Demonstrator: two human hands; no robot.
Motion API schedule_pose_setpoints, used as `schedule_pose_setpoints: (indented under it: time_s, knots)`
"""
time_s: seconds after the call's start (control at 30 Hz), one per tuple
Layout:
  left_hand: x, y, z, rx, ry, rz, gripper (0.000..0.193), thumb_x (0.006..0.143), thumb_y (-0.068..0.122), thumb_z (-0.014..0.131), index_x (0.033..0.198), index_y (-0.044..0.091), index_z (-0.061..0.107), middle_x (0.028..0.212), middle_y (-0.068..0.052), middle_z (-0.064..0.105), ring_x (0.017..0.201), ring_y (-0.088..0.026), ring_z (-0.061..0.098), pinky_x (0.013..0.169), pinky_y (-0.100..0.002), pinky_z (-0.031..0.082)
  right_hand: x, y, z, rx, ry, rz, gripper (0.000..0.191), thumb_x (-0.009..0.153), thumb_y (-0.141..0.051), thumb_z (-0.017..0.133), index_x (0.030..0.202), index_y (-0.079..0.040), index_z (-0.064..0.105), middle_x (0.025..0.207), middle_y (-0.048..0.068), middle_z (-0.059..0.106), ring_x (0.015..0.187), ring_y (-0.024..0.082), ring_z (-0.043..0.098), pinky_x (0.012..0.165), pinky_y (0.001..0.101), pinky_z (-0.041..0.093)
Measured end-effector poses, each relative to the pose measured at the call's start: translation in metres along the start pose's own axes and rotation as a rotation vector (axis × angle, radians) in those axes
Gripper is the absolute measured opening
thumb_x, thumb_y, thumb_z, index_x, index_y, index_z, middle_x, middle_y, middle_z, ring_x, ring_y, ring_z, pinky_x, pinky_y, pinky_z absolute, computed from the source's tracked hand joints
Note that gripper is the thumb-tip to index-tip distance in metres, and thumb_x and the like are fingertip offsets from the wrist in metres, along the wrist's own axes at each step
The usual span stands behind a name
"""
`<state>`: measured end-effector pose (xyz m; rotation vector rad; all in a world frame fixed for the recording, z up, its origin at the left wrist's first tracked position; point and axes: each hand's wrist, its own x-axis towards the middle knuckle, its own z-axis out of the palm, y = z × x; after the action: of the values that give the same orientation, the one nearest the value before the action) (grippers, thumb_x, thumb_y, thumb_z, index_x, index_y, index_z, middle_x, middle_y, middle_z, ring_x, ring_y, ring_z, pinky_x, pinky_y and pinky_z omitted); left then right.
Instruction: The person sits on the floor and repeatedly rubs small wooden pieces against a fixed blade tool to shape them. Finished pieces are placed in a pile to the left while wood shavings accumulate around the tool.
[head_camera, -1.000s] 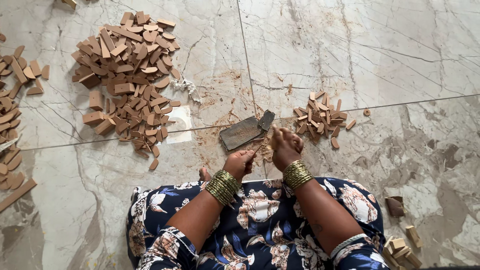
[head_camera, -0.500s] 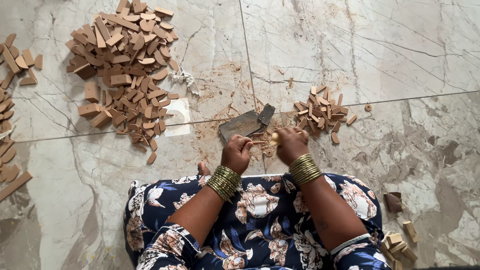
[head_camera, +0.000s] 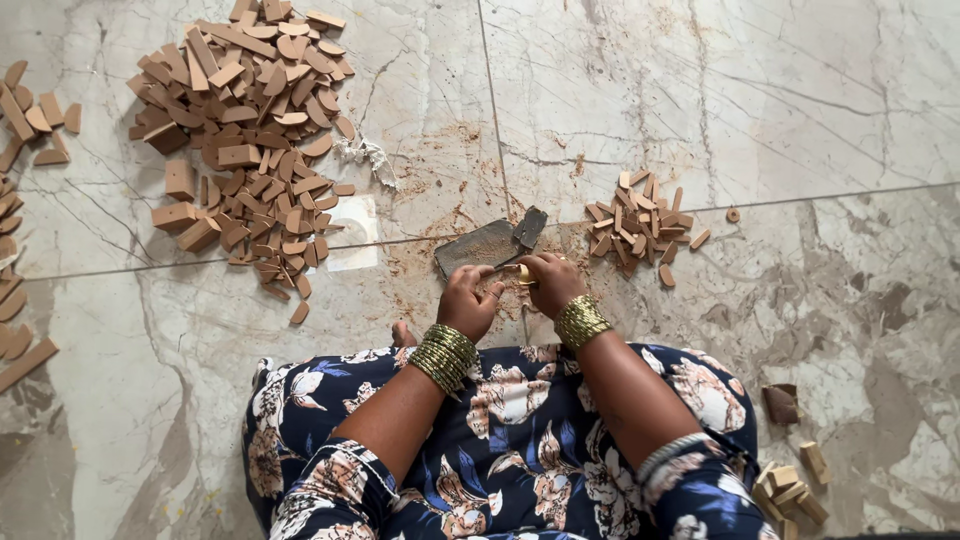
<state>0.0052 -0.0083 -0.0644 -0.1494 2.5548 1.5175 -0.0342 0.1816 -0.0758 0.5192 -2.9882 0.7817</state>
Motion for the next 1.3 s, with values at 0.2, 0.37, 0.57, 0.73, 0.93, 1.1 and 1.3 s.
schedule_pose_setpoints:
  time_s: [0.2, 0.37, 0.57, 0.73, 0.93, 1.1, 1.3]
  knots:
    - [0.001, -0.008, 0.004, 0.017, -0.064, -0.007, 0.029, 0.091, 0.027, 0.067, 0.113, 0.008, 0.069, 0.119, -0.01, 0.063, 0.082, -0.023, 0.072, 0.08, -0.034, 0.06, 0.019, 0.003, 0.018, -0.192, 0.002, -0.148, 0.025, 0.081, -0.016, 0.069, 0.105, -0.019, 0.07, 0.115, 0.005, 0.07, 0.112, 0.03, 0.062, 0.099, 0.0488, 0.044]
    - [0.005, -0.009, 0.008, 0.031, -0.044, 0.122, 0.025, 0.087, 0.024, 0.07, 0.107, 0.008, 0.073, 0.121, -0.016, 0.061, 0.098, -0.031, 0.068, 0.089, -0.039, 0.056, 0.02, -0.004, 0.032, -0.348, -0.03, -0.19, 0.016, 0.084, -0.03, 0.066, 0.096, -0.019, 0.066, 0.105, 0.003, 0.068, 0.11, 0.026, 0.059, 0.098, 0.0476, 0.042]
    - [0.002, -0.001, 0.005, 0.034, -0.038, 0.141, 0.024, 0.087, 0.023, 0.069, 0.105, 0.008, 0.073, 0.115, -0.017, 0.064, 0.101, -0.032, 0.067, 0.09, -0.04, 0.055, 0.019, -0.003, 0.032, -0.395, -0.064, -0.24, 0.01, 0.086, -0.022, 0.063, 0.095, -0.02, 0.065, 0.102, 0.001, 0.069, 0.108, 0.025, 0.061, 0.1, 0.043, 0.044]
    - [0.021, -0.002, -0.013, 0.115, -0.014, 0.148, 0.029, 0.088, 0.025, 0.069, 0.11, 0.007, 0.067, 0.113, -0.013, 0.064, 0.091, -0.027, 0.069, 0.084, -0.04, 0.058, 0.023, -0.006, 0.03, -0.371, -0.025, -0.201, 0.024, 0.079, -0.021, 0.071, 0.103, -0.019, 0.068, 0.103, 0.005, 0.072, 0.103, 0.028, 0.065, 0.092, 0.0465, 0.049]
    - [0.087, -0.068, -0.136, 0.281, 0.437, -0.07, 0.026, 0.082, 0.017, 0.066, 0.105, 0.004, 0.067, 0.095, -0.022, 0.071, 0.091, -0.038, 0.068, 0.08, -0.045, 0.056, 0.028, 0.025, -0.002, -0.168, 0.337, 0.117, 0.022, 0.087, -0.021, 0.071, 0.108, -0.015, 0.071, 0.102, 0.014, 0.073, 0.094, 0.031, 0.07, 0.085, 0.0451, 0.057]
    - [0.048, -0.123, -0.2, 0.652, 0.33, -0.81, 0.027, 0.085, 0.017, 0.067, 0.108, 0.002, 0.069, 0.104, -0.022, 0.071, 0.099, -0.035, 0.067, 0.084, -0.041, 0.057, 0.017, 0.073, -0.06, -0.211, 0.602, 0.431, 0.029, 0.083, -0.019, 0.079, 0.108, -0.008, 0.071, 0.096, 0.019, 0.07, 0.09, 0.036, 0.066, 0.081, 0.0471, 0.055]
    - [0.035, -0.119, -0.194, 0.708, 0.216, -0.898, 0.023, 0.087, 0.015, 0.067, 0.105, 0.002, 0.07, 0.099, -0.019, 0.072, 0.091, -0.03, 0.067, 0.078, -0.038, 0.057, -0.001, 0.085, -0.114, 0.274, 0.912, 0.35, 0.027, 0.092, -0.018, 0.078, 0.112, -0.005, 0.067, 0.106, 0.01, 0.064, 0.087, 0.02, 0.065, 0.077, 0.0329, 0.057]
